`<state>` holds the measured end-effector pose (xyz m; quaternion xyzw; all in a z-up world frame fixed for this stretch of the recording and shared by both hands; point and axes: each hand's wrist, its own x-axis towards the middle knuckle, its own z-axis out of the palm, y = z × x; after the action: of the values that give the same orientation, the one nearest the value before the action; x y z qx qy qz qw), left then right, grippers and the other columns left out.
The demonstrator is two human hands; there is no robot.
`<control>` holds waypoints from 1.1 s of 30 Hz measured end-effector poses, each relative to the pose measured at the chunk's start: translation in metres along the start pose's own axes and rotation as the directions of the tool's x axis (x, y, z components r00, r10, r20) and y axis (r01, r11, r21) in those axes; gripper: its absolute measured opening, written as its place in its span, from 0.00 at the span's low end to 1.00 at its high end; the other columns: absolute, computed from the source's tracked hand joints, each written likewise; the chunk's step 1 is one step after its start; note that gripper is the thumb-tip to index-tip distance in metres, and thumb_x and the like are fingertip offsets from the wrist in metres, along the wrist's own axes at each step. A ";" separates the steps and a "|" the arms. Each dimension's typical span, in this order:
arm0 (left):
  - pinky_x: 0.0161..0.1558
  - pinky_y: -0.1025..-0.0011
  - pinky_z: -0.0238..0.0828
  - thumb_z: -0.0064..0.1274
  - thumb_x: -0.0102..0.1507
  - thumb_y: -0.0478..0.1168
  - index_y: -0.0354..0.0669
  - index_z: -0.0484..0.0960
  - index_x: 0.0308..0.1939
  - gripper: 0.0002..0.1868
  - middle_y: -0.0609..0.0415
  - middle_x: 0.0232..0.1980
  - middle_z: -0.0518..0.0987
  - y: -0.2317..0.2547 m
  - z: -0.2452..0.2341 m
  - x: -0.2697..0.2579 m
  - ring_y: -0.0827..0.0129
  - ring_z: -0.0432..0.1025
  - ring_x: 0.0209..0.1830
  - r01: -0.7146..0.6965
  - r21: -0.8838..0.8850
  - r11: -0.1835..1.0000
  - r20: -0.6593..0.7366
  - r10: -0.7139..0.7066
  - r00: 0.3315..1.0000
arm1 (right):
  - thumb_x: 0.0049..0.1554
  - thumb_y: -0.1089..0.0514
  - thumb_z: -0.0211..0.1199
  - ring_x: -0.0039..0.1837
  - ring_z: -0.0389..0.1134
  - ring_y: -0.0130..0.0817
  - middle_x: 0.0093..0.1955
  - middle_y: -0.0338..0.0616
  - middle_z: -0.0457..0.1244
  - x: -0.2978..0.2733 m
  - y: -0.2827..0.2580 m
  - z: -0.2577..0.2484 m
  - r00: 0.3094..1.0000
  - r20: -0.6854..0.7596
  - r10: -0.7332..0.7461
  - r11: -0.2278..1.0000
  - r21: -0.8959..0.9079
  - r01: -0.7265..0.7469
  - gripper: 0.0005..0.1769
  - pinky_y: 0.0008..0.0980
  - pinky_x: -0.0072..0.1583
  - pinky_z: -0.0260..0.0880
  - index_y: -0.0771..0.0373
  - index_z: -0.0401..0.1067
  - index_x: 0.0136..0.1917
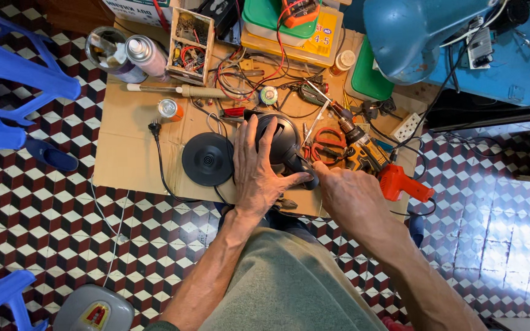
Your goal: The person disassembles a stainless steel electric kettle on a cluttered workbench. They use a power drill to remove screws from the kettle's handle and body, then use a screwdriver to detach the handle and access the internal components. The person removes the kettle's lid and base, and manipulates the internal wiring and heating element.
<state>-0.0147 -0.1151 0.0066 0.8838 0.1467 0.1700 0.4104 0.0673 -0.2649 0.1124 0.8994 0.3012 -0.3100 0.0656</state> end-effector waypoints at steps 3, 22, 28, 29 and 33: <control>0.79 0.45 0.39 0.76 0.42 0.65 0.53 0.54 0.79 0.68 0.41 0.81 0.50 0.000 0.000 0.000 0.41 0.42 0.82 -0.020 0.015 1.000 -0.020 0.020 1.000 | 0.59 0.58 0.57 0.35 0.70 0.41 0.32 0.45 0.66 0.001 0.000 0.005 0.995 -0.083 -0.063 0.995 -0.083 0.056 0.10 0.42 0.37 0.70 0.60 0.68 0.54; 0.63 0.53 0.63 0.78 0.40 0.48 0.40 0.65 0.69 0.56 0.45 0.63 0.68 -0.021 -0.040 0.101 0.49 0.63 0.66 -0.590 0.080 0.804 0.679 0.389 0.623 | 0.58 0.60 0.58 0.40 0.73 0.44 0.38 0.47 0.67 -0.013 -0.041 0.046 0.918 -0.355 0.179 0.975 -0.064 -0.215 0.10 0.43 0.38 0.71 0.59 0.69 0.54; 0.55 0.53 0.71 0.78 0.40 0.51 0.37 0.67 0.65 0.54 0.43 0.61 0.68 -0.018 -0.047 0.102 0.47 0.64 0.63 -0.594 0.020 0.804 0.605 0.463 0.647 | 0.50 0.65 0.62 0.38 0.70 0.39 0.36 0.46 0.64 -0.015 -0.058 0.074 0.774 -0.601 0.200 0.971 0.016 -0.239 0.30 0.38 0.36 0.71 0.63 0.71 0.68; 0.53 0.54 0.73 0.77 0.41 0.51 0.36 0.67 0.65 0.54 0.42 0.61 0.68 -0.019 -0.048 0.101 0.47 0.64 0.63 -0.596 0.021 0.802 0.597 0.468 0.651 | 0.51 0.66 0.62 0.38 0.70 0.38 0.36 0.45 0.63 -0.013 -0.061 0.078 0.760 -0.614 0.213 0.965 0.013 -0.261 0.30 0.37 0.36 0.71 0.63 0.70 0.69; 0.50 0.55 0.76 0.76 0.44 0.52 0.36 0.68 0.64 0.50 0.41 0.60 0.68 -0.025 -0.050 0.099 0.46 0.65 0.63 -0.615 -0.018 0.788 0.529 0.530 0.663 | 0.55 0.67 0.61 0.37 0.67 0.34 0.35 0.43 0.62 -0.008 -0.071 0.089 0.723 -0.640 0.261 0.946 0.020 -0.324 0.30 0.34 0.35 0.69 0.64 0.69 0.71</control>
<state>0.0499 -0.0259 0.0352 0.9270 -0.2394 0.0396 0.2861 -0.0250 -0.2388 0.0513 0.9826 0.1740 0.0405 0.0500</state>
